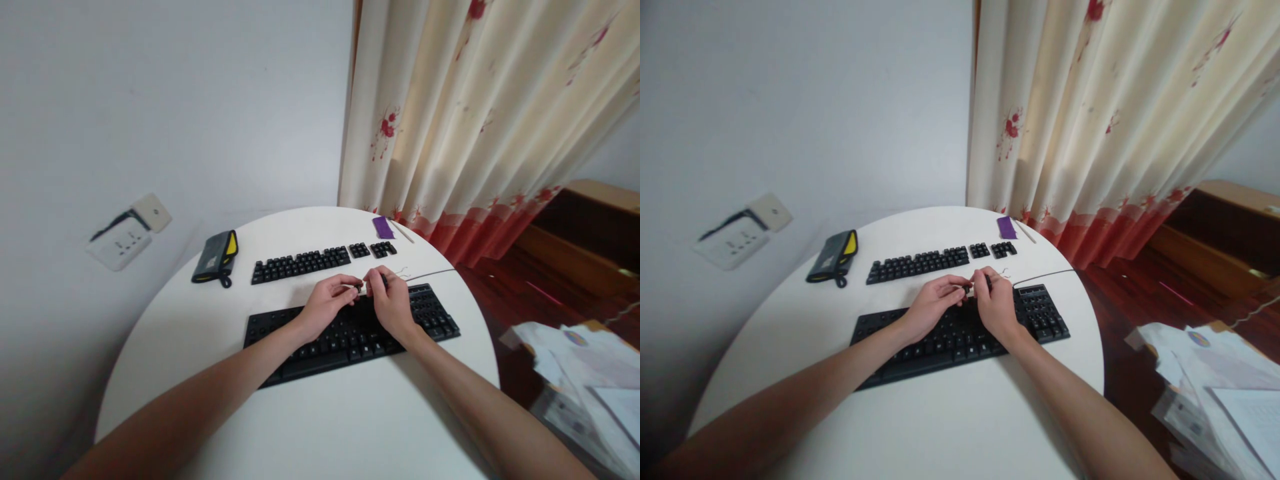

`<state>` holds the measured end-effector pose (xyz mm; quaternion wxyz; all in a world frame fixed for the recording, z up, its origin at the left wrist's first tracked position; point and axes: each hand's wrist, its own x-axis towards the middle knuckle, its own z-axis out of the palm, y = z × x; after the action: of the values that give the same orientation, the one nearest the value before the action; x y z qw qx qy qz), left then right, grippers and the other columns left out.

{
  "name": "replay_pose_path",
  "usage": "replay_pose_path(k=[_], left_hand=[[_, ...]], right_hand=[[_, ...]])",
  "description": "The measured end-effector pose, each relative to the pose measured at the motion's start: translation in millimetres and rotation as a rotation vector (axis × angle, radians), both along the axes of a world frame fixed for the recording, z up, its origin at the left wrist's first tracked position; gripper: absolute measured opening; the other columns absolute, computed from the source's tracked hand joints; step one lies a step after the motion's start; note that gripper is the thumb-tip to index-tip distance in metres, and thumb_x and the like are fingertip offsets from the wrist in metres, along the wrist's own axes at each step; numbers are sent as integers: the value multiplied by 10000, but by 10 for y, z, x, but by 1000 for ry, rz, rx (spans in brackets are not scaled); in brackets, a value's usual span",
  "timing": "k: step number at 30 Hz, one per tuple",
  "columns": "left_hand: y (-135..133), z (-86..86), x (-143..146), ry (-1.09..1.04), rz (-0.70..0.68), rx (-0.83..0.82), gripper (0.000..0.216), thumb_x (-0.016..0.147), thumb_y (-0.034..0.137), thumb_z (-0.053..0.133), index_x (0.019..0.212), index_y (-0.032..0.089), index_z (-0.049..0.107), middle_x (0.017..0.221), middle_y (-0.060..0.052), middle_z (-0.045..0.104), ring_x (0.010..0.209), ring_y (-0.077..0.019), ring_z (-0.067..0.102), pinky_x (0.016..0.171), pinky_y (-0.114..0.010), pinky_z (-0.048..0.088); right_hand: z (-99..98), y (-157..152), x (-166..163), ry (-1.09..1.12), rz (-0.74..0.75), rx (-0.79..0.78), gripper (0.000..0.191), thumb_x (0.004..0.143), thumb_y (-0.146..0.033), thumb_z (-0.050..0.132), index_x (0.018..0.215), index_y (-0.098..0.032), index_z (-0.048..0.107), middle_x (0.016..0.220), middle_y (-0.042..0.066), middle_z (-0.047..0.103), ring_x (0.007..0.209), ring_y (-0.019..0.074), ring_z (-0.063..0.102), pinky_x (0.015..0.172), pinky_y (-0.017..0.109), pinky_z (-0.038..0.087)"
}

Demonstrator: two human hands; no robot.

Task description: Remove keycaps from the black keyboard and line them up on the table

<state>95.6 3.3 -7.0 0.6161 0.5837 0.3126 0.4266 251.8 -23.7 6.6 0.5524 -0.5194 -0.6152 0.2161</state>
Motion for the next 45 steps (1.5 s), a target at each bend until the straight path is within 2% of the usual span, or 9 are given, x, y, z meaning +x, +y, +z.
replay_pose_path(k=[5, 10, 15, 20, 28, 32, 35, 39, 45], left_hand=[[25, -56, -6, -17, 21, -44, 267, 803, 253, 724, 1049, 153, 705, 929, -66, 726, 838, -166, 654, 868, -330, 491], [26, -70, -1, -34, 45, -61, 339, 695, 221, 816, 1007, 149, 705, 1051, -80, 711, 919, -178, 652, 934, -358, 477], [17, -51, -4, -64, 26, -73, 350, 695, 197, 817, 1020, 159, 692, 1068, -71, 679, 969, -166, 615, 914, -310, 463], [1, -31, -2, -121, -55, -134, 362, 741, 222, 784, 1085, 193, 674, 1040, -54, 658, 872, -137, 595, 730, -243, 444], [25, -72, 10, -39, 44, -36, 241, 789, 260, 735, 1006, 160, 710, 931, -50, 680, 778, -129, 567, 723, -257, 431], [43, -72, 11, -59, 115, -50, 248, 775, 272, 748, 993, 161, 714, 904, -44, 678, 776, -133, 577, 710, -255, 446], [52, -78, 15, -88, 137, -71, 250, 772, 260, 747, 996, 155, 708, 916, -52, 684, 829, -150, 610, 754, -270, 471], [56, -80, 17, -155, 132, -112, 250, 752, 211, 760, 982, 145, 688, 956, -58, 689, 868, -154, 635, 842, -304, 490], [38, -28, 14, -213, 105, -165, 310, 729, 191, 783, 1008, 150, 652, 987, -70, 696, 919, -169, 653, 884, -322, 490]], right_hand=[[-17, 2, -2, 30, -30, -15, 316, 963, -361, 444, 738, -187, 583, 543, -38, 523, 507, 118, 491, 547, 237, 392], [-30, 3, -6, 63, -25, -9, 311, 960, -361, 458, 739, -184, 587, 541, -39, 527, 505, 118, 501, 561, 241, 404], [-23, -7, -17, 62, 2, -7, 319, 962, -366, 455, 737, -185, 590, 550, -36, 531, 512, 122, 508, 569, 249, 406], [-13, -12, -17, 81, -28, 5, 341, 968, -392, 438, 737, -187, 584, 543, -34, 534, 511, 128, 507, 561, 254, 401], [-50, 41, 13, 115, -86, -9, 358, 973, -388, 436, 717, -184, 582, 530, -39, 510, 503, 128, 480, 556, 258, 381], [-20, 73, 69, 72, -142, 129, 353, 992, -347, 397, 714, -194, 551, 721, 13, 583, 716, 162, 554, 720, 287, 428], [8, 85, 105, -42, -9, 170, 281, 997, -282, 380, 850, -197, 604, 881, 48, 619, 851, 182, 576, 813, 309, 438], [-6, 71, 99, -226, 219, 127, 233, 960, -197, 440, 1045, -218, 656, 949, 61, 608, 862, 185, 589, 798, 304, 465], [-30, 44, 52, -355, 201, 114, 227, 916, -164, 535, 1083, -231, 673, 984, 64, 617, 848, 182, 610, 776, 297, 487]])
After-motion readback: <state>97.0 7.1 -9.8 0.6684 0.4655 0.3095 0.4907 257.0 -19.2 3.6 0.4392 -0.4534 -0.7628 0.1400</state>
